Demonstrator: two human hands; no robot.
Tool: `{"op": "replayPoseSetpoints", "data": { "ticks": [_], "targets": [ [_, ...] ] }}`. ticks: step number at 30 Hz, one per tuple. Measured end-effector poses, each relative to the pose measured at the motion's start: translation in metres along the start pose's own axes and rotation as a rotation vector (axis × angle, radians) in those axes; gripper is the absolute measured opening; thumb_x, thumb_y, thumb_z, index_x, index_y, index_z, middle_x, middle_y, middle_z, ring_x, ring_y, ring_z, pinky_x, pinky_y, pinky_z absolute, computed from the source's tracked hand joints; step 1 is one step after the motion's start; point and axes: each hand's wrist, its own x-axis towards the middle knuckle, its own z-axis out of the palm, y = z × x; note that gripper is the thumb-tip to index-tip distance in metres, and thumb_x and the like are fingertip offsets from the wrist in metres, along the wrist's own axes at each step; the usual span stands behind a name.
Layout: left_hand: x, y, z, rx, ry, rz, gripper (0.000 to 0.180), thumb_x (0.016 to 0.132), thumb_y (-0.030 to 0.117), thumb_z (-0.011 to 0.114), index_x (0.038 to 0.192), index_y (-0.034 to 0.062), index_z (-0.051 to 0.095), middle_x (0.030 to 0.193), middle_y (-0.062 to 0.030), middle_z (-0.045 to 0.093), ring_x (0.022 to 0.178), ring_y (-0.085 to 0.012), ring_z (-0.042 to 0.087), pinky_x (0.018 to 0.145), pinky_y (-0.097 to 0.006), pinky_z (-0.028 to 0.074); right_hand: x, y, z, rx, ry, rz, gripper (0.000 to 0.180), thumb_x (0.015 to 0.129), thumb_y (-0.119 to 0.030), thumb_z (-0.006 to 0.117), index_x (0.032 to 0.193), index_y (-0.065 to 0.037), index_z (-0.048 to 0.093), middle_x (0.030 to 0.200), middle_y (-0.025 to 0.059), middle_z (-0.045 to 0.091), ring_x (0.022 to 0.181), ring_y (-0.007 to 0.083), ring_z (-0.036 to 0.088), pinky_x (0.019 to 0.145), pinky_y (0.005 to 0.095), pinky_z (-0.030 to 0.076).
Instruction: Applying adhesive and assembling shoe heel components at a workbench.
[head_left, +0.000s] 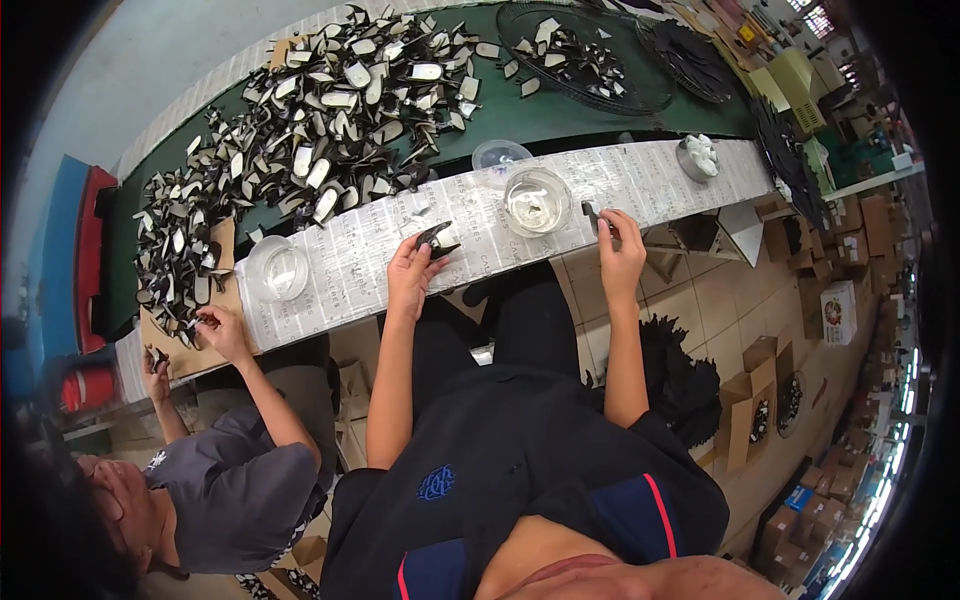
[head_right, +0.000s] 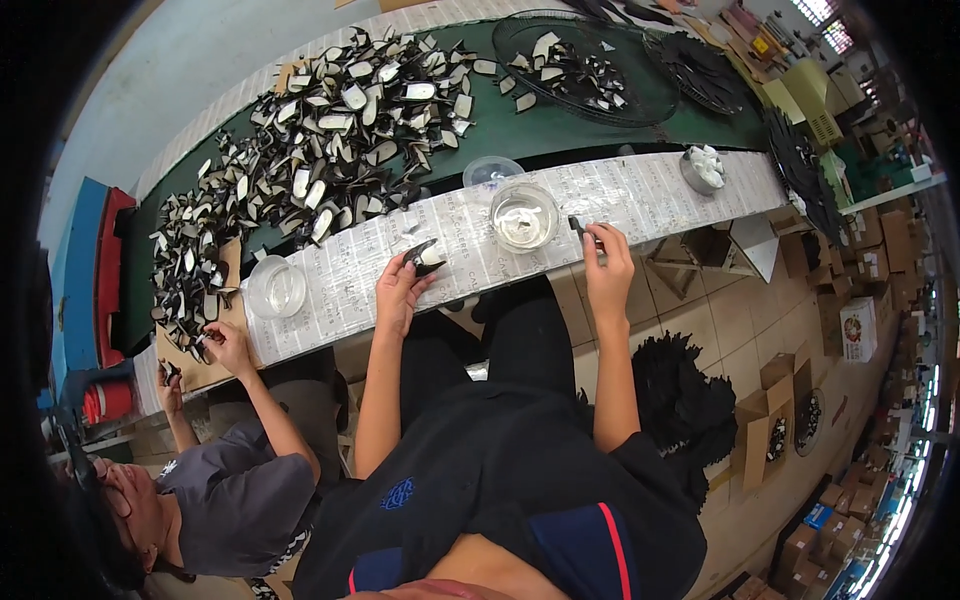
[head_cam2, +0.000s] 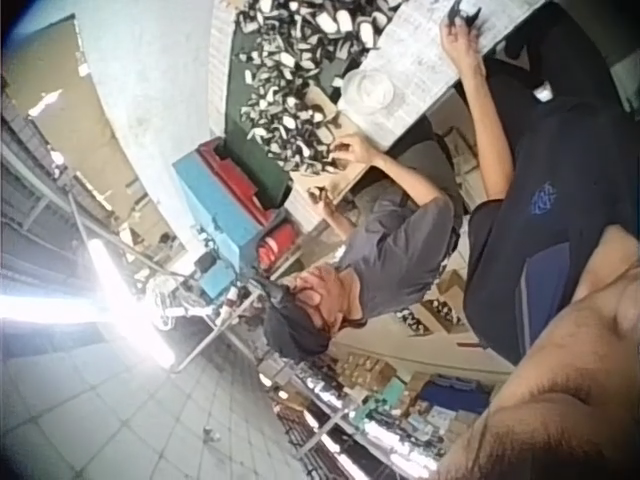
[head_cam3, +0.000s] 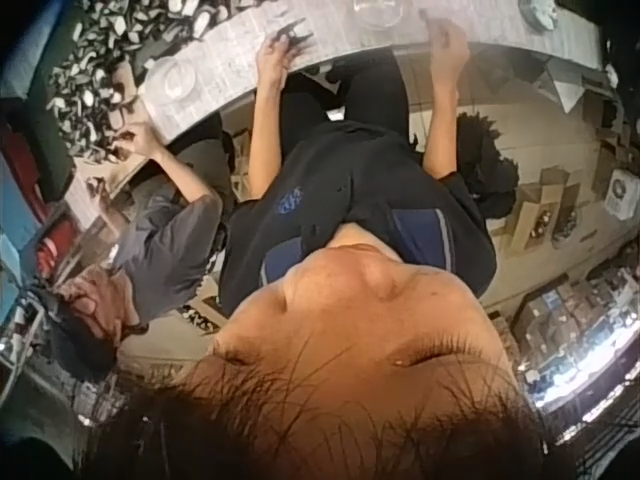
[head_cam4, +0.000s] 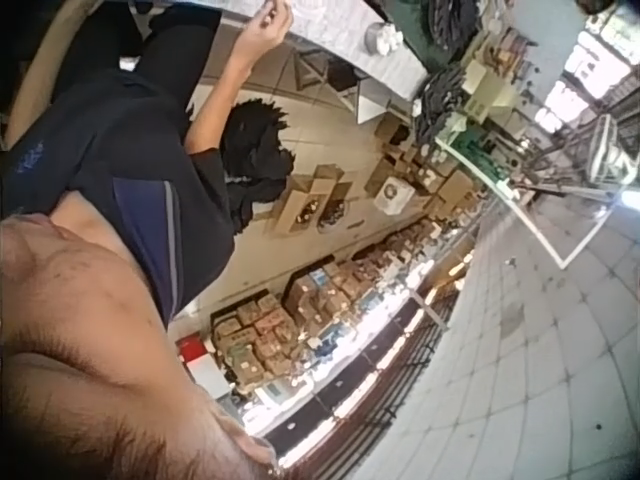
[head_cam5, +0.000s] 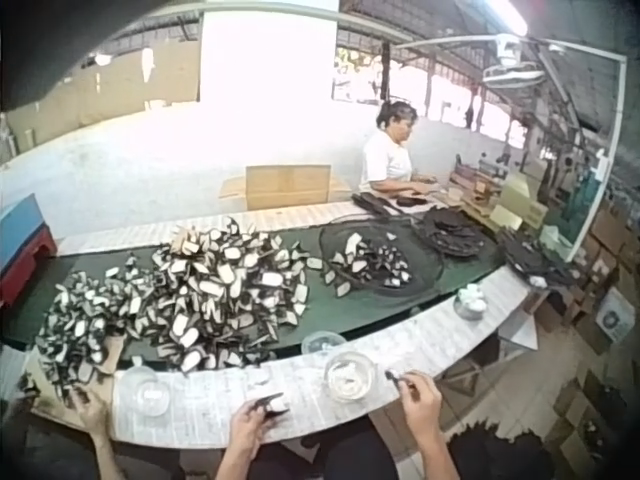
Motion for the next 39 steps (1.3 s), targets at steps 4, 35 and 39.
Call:
{"op": "replayPoseSetpoints", "data": {
  "ticks": [4, 35, 39],
  "targets": [
    [0.0, 0.0, -0.001, -0.008, -0.013, -0.012, 0.026, 0.098, 0.012, 0.054, 0.121, -0.0004, 0.052, 0.111, -0.0101, 0.064, 0.099, -0.0188, 0.064, 0.086, -0.035, 0.055, 0.001, 0.001, 0.0, -0.002, -0.11, -0.034, 0.015, 0.088, -0.004, 0.063, 0.102, 0.001, 0.065, 0.105, 0.0134, 0.064, 0.089, 0.0257, 0.063, 0.077, 0.0332, 0.052],
    [-0.001, 0.001, 0.002, -0.014, 0.048, 0.01, 0.03, 0.098, 0.017, 0.055, 0.12, -0.0024, 0.053, 0.111, -0.0124, 0.063, 0.097, -0.0218, 0.065, 0.087, -0.038, 0.056, 0.016, -0.002, 0.001, 0.075, -0.074, -0.036, 0.012, 0.088, -0.007, 0.064, 0.098, 0.0, 0.066, 0.096, 0.0124, 0.066, 0.087, 0.0232, 0.064, 0.078, 0.0312, 0.049],
    [0.0, -0.001, 0.003, -0.007, 0.061, 0.012, 0.028, 0.098, 0.015, 0.053, 0.12, -0.0024, 0.053, 0.111, -0.0123, 0.063, 0.097, -0.0218, 0.065, 0.086, -0.038, 0.056, 0.011, 0.022, -0.001, 0.1, -0.034, 0.182, 0.015, 0.088, -0.007, 0.064, 0.101, 0.0, 0.066, 0.086, 0.0092, 0.065, 0.073, 0.0129, 0.062, 0.069, 0.0267, 0.049]
  ]
}}
